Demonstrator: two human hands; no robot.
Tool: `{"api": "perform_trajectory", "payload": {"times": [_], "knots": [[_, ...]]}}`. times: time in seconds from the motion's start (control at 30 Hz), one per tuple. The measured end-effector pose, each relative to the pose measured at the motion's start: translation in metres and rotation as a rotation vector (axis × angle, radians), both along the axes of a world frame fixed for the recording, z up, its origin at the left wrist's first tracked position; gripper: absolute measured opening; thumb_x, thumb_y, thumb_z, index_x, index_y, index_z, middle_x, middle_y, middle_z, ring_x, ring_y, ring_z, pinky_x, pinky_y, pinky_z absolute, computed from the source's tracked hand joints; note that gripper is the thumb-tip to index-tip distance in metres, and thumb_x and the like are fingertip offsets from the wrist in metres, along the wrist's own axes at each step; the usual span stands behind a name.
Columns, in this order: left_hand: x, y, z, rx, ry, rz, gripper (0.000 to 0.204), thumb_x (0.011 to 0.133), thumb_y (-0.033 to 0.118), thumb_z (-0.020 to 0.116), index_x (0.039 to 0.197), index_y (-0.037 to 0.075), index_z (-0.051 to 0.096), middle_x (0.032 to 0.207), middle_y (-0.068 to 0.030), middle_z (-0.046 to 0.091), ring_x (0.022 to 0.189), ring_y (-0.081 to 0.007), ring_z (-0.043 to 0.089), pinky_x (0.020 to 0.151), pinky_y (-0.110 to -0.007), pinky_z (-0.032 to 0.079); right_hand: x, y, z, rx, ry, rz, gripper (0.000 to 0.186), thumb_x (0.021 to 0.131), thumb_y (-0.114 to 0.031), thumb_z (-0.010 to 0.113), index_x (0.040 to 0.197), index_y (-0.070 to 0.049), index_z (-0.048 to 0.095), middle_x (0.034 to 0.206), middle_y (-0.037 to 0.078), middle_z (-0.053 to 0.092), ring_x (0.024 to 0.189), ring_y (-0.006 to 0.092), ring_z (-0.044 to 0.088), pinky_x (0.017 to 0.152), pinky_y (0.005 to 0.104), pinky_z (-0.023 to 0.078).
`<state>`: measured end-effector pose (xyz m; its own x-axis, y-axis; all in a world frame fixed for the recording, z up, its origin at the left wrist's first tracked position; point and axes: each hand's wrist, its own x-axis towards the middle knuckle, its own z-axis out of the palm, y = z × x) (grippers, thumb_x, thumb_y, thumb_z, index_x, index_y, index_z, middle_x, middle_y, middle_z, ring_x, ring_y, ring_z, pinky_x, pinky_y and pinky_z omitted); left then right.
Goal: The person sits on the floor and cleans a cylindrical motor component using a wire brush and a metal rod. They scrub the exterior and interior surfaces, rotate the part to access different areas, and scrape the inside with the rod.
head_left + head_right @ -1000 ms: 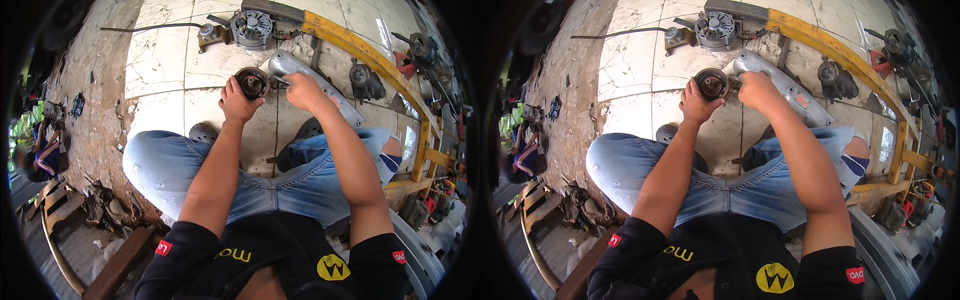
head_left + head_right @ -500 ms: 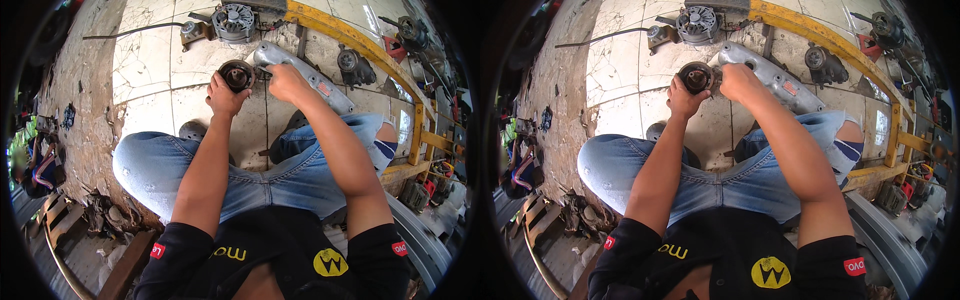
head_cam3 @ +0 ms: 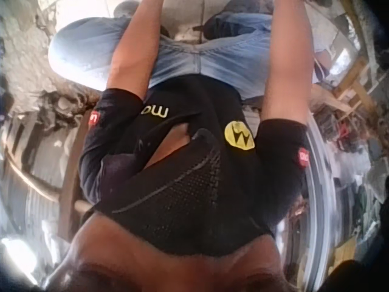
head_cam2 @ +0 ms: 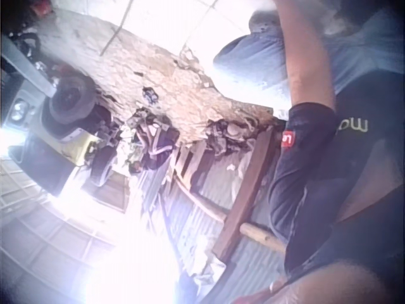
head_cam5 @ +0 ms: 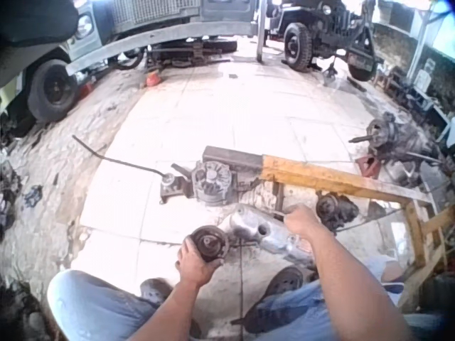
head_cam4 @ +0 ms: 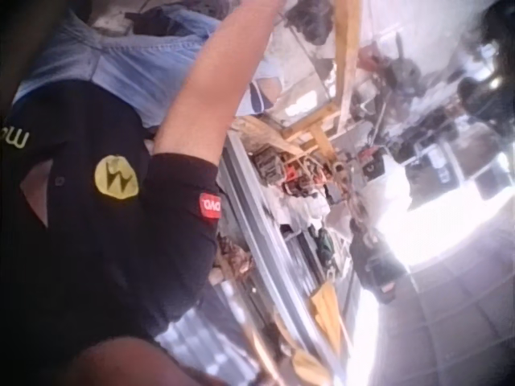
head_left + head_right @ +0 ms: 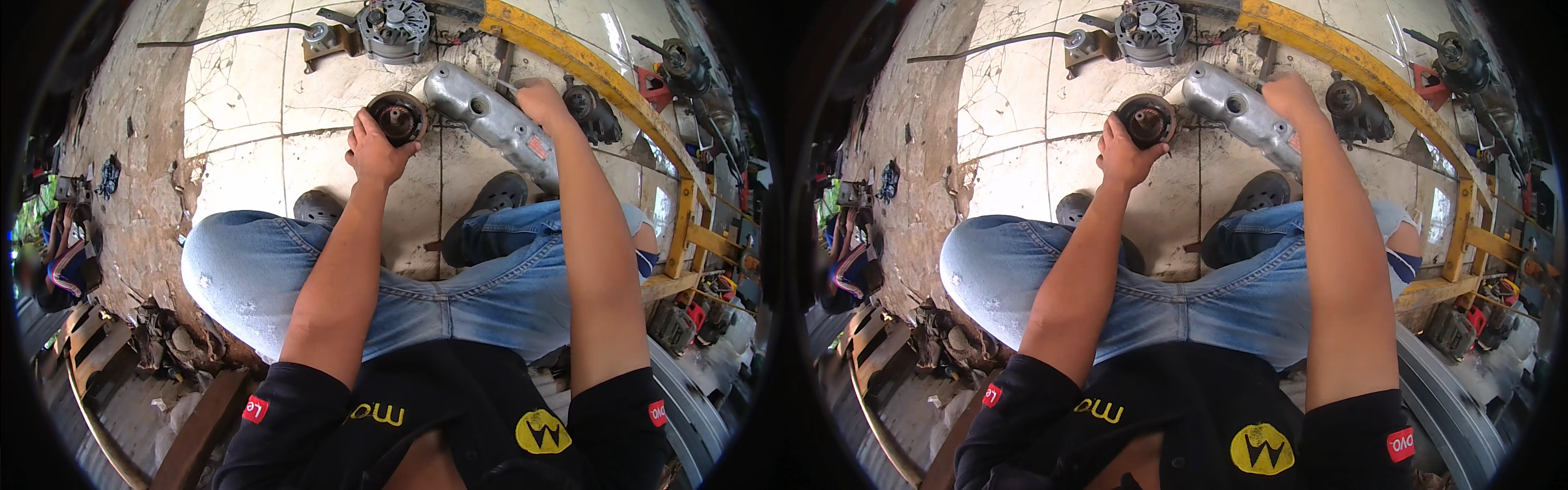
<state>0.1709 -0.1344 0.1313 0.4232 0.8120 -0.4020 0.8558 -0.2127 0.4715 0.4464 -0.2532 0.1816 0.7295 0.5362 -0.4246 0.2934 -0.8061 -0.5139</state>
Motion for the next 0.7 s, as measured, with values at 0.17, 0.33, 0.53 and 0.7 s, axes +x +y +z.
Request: {"api": "perform_trajectory", "payload": {"times": [0.17, 0.33, 0.53, 0.7], "knots": [[0.003, 0.016, 0.014, -0.062, 0.099, -0.102, 0.125, 0.065, 0.040, 0.089, 0.157, 0.010, 0.009, 0.162, -0.0087, 0.020, 0.147, -0.0358, 0.021, 0.113, -0.059, 0.026, 0.025, -0.028, -0.056, -0.271, -0.215, -0.052, 0.034, 0.080, -0.015, 0.057, 0.104, 0.005, 0.070, 0.113, 0.028, 0.066, 0.111, 0.0419, 0.062, 0.096, 0.0439, 0.049], [0.003, 0.033, 0.021, -0.101, 0.167, -0.206, 0.125, 0.066, 0.036, 0.089, 0.158, 0.015, 0.007, 0.164, -0.0076, 0.014, 0.149, -0.0366, 0.017, 0.115, -0.062, 0.022, 0.025, -0.056, -0.094, -0.414, -0.173, -0.098, 0.035, 0.083, -0.015, 0.056, 0.109, 0.004, 0.068, 0.118, 0.029, 0.063, 0.115, 0.0419, 0.060, 0.098, 0.0436, 0.048], [0.011, 0.041, 0.024, -0.146, 0.161, -0.253, 0.126, 0.066, 0.028, 0.089, 0.157, 0.013, 0.004, 0.165, -0.0090, 0.010, 0.149, -0.0377, 0.017, 0.115, -0.064, 0.020, 0.066, -0.057, -0.120, -0.594, -0.086, 0.026, 0.035, 0.087, -0.017, 0.054, 0.116, -0.001, 0.068, 0.127, 0.022, 0.062, 0.121, 0.0386, 0.058, 0.099, 0.0459, 0.048], [0.008, 0.046, 0.020, -0.157, 0.159, -0.252, 0.125, 0.066, 0.024, 0.089, 0.157, 0.010, 0.004, 0.165, -0.0105, 0.009, 0.149, -0.0361, 0.017, 0.114, -0.066, 0.022, 0.075, 0.009, -0.092, -0.591, -0.121, -0.012, 0.035, 0.088, -0.018, 0.055, 0.118, -0.006, 0.069, 0.132, 0.017, 0.061, 0.123, 0.0348, 0.058, 0.099, 0.0464, 0.048]]}}
